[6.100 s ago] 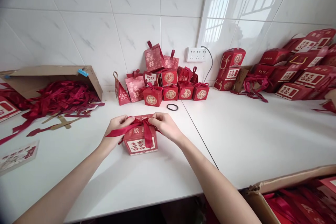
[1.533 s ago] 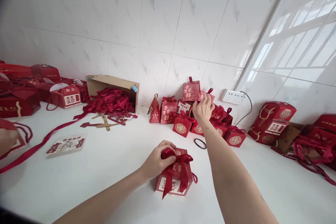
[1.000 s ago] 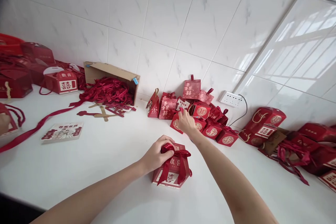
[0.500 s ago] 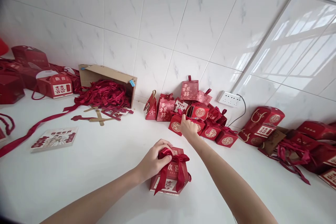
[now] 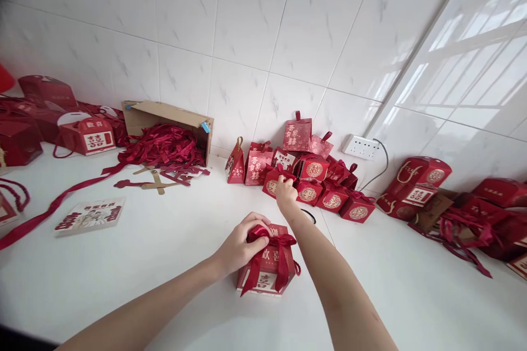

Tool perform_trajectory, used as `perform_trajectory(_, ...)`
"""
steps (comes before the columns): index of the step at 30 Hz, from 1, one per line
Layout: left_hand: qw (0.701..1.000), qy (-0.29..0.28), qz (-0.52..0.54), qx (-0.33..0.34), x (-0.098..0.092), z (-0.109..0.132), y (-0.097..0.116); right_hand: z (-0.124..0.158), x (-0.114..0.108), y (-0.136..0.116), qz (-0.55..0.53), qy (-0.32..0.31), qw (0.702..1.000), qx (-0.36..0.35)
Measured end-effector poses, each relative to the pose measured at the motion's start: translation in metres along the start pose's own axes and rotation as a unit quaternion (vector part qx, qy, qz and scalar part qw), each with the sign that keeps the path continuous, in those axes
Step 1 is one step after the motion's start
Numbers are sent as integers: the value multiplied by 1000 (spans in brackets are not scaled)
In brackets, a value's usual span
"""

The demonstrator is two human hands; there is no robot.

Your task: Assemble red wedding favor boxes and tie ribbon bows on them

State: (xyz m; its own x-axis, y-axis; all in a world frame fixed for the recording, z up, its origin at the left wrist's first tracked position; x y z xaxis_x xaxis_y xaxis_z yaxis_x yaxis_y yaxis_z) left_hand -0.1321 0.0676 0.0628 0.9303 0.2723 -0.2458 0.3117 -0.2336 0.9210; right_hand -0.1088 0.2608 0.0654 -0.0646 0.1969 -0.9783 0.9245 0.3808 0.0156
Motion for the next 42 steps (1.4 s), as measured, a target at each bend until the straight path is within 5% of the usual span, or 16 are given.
perform_trajectory(3,1000,-4,-6,6,-1,0,2,4,-17,1,-21,2,1000,9)
perform_trajectory(7,1000,0,-19,21,-2,-2,1,41,-69,16,-61,54,996,23)
perform_trajectory(10,1000,1,-11,24,-3,-4,-1,100,-113,13,-145,165,969,-115)
perform_trajectory(12,999,-6,-11,34,-3,-6,0,154,-135,2,-215,256,898,-284)
perform_trajectory(14,998,-10,-28,47,-3,-8,3,208,-144,-5,-279,320,788,-446)
perform_trajectory(16,998,-8,-44,44,-5,-8,4,242,-136,-11,-313,324,704,-549)
perform_trajectory(17,998,-8,-45,36,-6,-8,3,250,-128,-15,-321,309,686,-576)
perform_trajectory(20,999,-13,-40,9,-6,-8,0,249,-106,-28,-319,262,706,-575)
perform_trajectory(24,998,1,-61,6,-8,-8,-2,246,-94,-31,-285,289,742,-534)
perform_trajectory(42,993,-3,-115,-5,-10,-10,7,272,-105,-17,-330,339,674,-567)
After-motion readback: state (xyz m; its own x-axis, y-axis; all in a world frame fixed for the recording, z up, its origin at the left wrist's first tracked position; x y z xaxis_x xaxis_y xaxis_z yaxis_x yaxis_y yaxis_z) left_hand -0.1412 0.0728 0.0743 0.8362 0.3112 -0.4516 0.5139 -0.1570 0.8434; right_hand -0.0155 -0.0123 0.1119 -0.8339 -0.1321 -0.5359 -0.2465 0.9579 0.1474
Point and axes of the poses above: each hand's wrist, its own z-axis away from the middle knuckle, its own x-axis out of the palm, y = z × x, the point moved 9 cm from there along -z, towards the middle knuckle, and after that the axes turned 9 degrees about -z, right-handed, at the moved point
